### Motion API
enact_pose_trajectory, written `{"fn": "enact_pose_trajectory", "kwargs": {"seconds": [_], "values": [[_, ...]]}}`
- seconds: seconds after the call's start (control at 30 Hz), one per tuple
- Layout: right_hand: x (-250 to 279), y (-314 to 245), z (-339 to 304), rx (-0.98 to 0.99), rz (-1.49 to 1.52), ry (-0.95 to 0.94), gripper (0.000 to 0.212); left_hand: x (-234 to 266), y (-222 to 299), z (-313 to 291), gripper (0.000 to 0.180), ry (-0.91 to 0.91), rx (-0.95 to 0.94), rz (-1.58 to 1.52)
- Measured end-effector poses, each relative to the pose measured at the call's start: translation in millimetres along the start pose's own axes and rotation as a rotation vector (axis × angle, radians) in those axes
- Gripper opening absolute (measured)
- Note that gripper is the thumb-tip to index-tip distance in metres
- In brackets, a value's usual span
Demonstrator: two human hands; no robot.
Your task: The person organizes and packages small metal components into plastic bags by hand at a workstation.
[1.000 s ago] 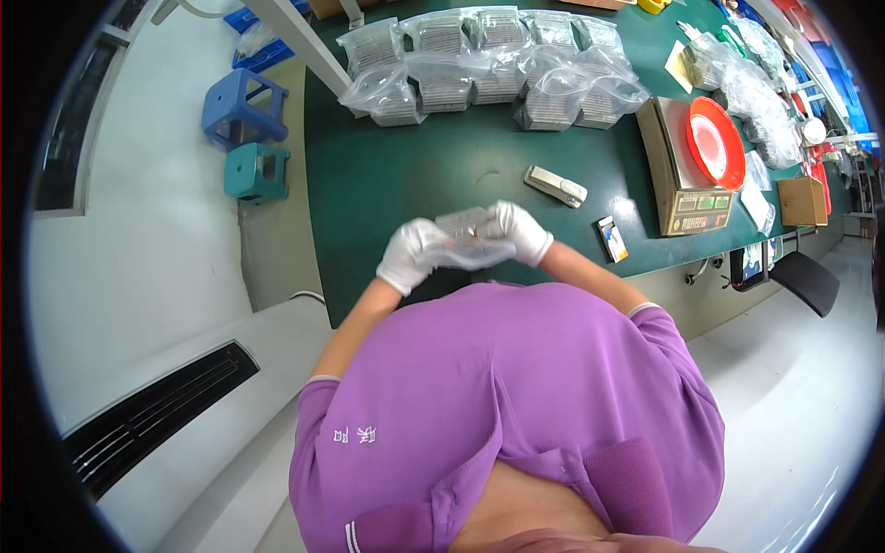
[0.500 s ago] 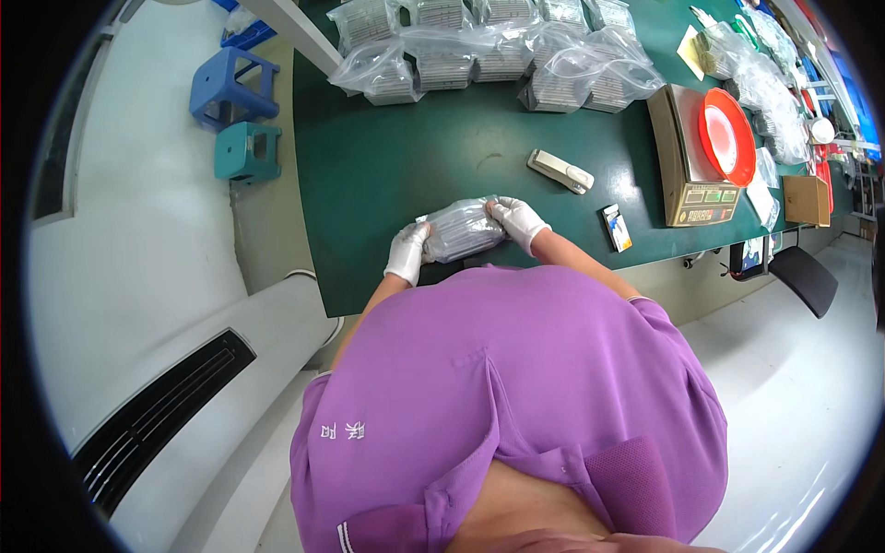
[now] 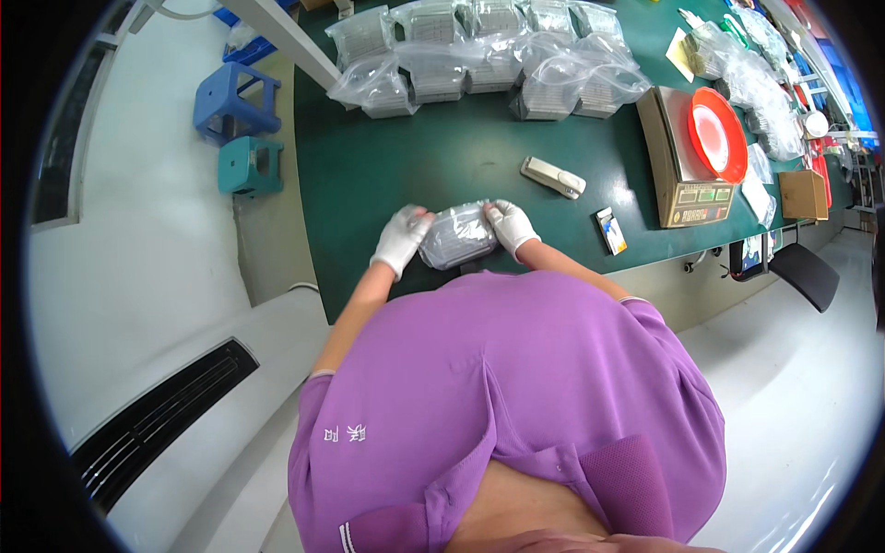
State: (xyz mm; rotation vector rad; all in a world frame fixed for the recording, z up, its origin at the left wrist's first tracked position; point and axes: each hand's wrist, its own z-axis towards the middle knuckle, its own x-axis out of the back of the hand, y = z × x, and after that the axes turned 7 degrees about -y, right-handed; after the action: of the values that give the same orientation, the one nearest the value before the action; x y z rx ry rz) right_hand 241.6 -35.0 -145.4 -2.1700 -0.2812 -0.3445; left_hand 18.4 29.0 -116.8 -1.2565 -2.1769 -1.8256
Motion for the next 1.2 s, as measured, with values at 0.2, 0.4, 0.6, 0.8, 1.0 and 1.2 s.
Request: {"fn": "enact_pose_trajectory", "kwargs": {"seconds": [0.2, 0.4, 0.6, 0.8, 1.0, 1.2], "values": [[9.0, -19.2, -17.3, 0.204, 0.436, -0.033, 0.021, 17.9, 72.5, 32.7, 0.040, -0.484, 0.140, 0.003], [44.4, -56.8, -48.8, 0.602, 0.038, -0.184, 0.037, 21.5, 57.9, 38.7, 0.035, -0.707, 0.289, -0.289], [41.8, -62.5, -48.0, 0.513, -0.026, -0.226, 0.027, 28.4, 66.8, 34.4, 0.030, -0.856, 0.258, -0.322], [45.8, -55.8, -42.8, 0.582, -0.147, -0.141, 0.011, 23.7, 68.7, 9.2, 0.036, -0.781, 0.267, -0.546], [59.1, -67.2, -38.7, 0.586, -0.262, -0.253, 0.011, 24.2, 90.4, -37.9, 0.027, -0.276, -0.317, 0.319], [81.4, -65.2, -21.9, 0.616, -0.318, -0.399, 0.014, 30.3, 77.2, -39.3, 0.016, -0.285, -0.292, 0.625]]}}
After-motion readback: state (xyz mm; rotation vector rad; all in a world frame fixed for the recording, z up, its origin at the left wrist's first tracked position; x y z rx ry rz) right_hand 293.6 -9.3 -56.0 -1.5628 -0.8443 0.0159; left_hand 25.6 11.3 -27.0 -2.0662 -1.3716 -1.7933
